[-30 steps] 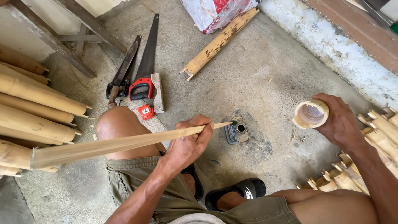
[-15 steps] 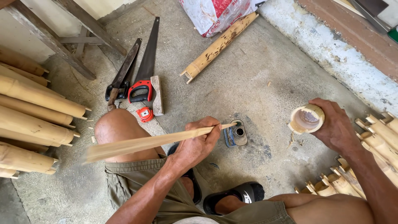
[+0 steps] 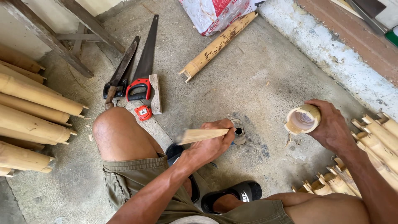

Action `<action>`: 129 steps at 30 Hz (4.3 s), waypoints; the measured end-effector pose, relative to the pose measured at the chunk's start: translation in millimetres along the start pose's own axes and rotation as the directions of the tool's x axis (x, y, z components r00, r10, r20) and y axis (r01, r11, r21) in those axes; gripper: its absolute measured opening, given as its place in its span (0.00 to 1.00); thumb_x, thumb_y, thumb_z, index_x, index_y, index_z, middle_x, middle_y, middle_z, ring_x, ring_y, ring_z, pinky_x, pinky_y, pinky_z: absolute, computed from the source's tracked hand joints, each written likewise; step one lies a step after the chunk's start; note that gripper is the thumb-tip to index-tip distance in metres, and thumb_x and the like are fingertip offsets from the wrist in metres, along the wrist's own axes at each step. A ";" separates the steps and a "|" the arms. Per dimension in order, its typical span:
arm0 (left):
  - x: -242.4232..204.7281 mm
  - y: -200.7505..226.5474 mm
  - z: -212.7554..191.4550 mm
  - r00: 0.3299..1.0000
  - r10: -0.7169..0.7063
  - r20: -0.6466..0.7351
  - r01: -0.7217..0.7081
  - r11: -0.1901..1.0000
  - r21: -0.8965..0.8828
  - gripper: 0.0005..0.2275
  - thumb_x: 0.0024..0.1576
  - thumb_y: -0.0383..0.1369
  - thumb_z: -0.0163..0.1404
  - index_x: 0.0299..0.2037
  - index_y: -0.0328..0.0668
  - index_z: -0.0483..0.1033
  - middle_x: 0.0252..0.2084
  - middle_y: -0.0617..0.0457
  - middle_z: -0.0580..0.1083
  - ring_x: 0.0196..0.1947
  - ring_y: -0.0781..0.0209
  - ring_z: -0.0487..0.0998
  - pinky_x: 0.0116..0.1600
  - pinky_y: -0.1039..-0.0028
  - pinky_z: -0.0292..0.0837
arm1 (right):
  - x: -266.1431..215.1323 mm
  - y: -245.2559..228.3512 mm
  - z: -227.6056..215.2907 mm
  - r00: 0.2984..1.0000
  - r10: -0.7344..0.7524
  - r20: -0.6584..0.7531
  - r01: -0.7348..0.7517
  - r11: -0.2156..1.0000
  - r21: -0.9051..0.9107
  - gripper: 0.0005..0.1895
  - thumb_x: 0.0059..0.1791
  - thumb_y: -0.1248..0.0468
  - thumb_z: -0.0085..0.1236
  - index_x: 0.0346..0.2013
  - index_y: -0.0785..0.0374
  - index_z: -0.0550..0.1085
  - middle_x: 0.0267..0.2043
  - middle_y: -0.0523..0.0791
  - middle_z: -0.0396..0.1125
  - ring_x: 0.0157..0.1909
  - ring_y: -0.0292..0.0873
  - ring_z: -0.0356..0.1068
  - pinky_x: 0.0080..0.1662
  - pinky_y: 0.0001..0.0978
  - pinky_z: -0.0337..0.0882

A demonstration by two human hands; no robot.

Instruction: Applying a green adhesive or sealant to the ends and interiors of bamboo pieces using a stick applicator.

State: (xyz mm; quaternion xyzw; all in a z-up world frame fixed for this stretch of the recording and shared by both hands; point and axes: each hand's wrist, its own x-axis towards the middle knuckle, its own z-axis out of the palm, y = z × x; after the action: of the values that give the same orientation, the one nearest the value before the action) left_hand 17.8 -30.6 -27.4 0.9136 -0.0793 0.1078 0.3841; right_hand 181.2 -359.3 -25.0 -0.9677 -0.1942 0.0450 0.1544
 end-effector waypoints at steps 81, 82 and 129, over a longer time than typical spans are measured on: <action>50.8 115.3 -38.2 0.971 0.231 -0.057 -0.217 0.758 -0.615 0.04 0.62 0.26 0.50 0.38 0.34 0.75 0.23 0.49 0.74 0.18 0.65 0.74 0.22 0.71 0.69 | -28.5 33.1 -8.3 0.999 0.003 -0.046 0.001 0.995 0.102 0.39 0.38 0.63 0.72 0.62 0.52 0.66 0.58 0.51 0.71 0.56 0.53 0.74 0.55 0.43 0.76; 54.2 112.6 -30.0 0.970 0.237 -0.059 -0.223 0.758 -0.613 0.04 0.62 0.26 0.50 0.38 0.34 0.75 0.23 0.49 0.74 0.18 0.65 0.74 0.22 0.71 0.69 | -27.0 34.4 -6.9 0.999 0.003 -0.053 0.002 0.995 0.102 0.39 0.38 0.63 0.72 0.62 0.52 0.66 0.58 0.51 0.71 0.56 0.53 0.74 0.55 0.43 0.76; 18.4 126.4 -55.3 0.808 0.438 -0.395 -0.551 0.799 -0.241 0.04 0.54 0.18 0.53 0.37 0.29 0.73 0.31 0.44 0.75 0.30 0.52 0.79 0.35 0.64 0.79 | 0.9 15.5 -9.0 0.974 -0.055 -0.220 0.080 0.991 0.110 0.43 0.35 0.61 0.77 0.61 0.61 0.67 0.57 0.54 0.70 0.56 0.53 0.74 0.57 0.43 0.75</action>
State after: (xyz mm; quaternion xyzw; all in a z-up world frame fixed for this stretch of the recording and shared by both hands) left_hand -0.7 -79.5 101.6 0.7484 -0.2723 0.3361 0.5027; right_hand 188.9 -375.1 -21.3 -0.9489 -0.2061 -0.0544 0.2329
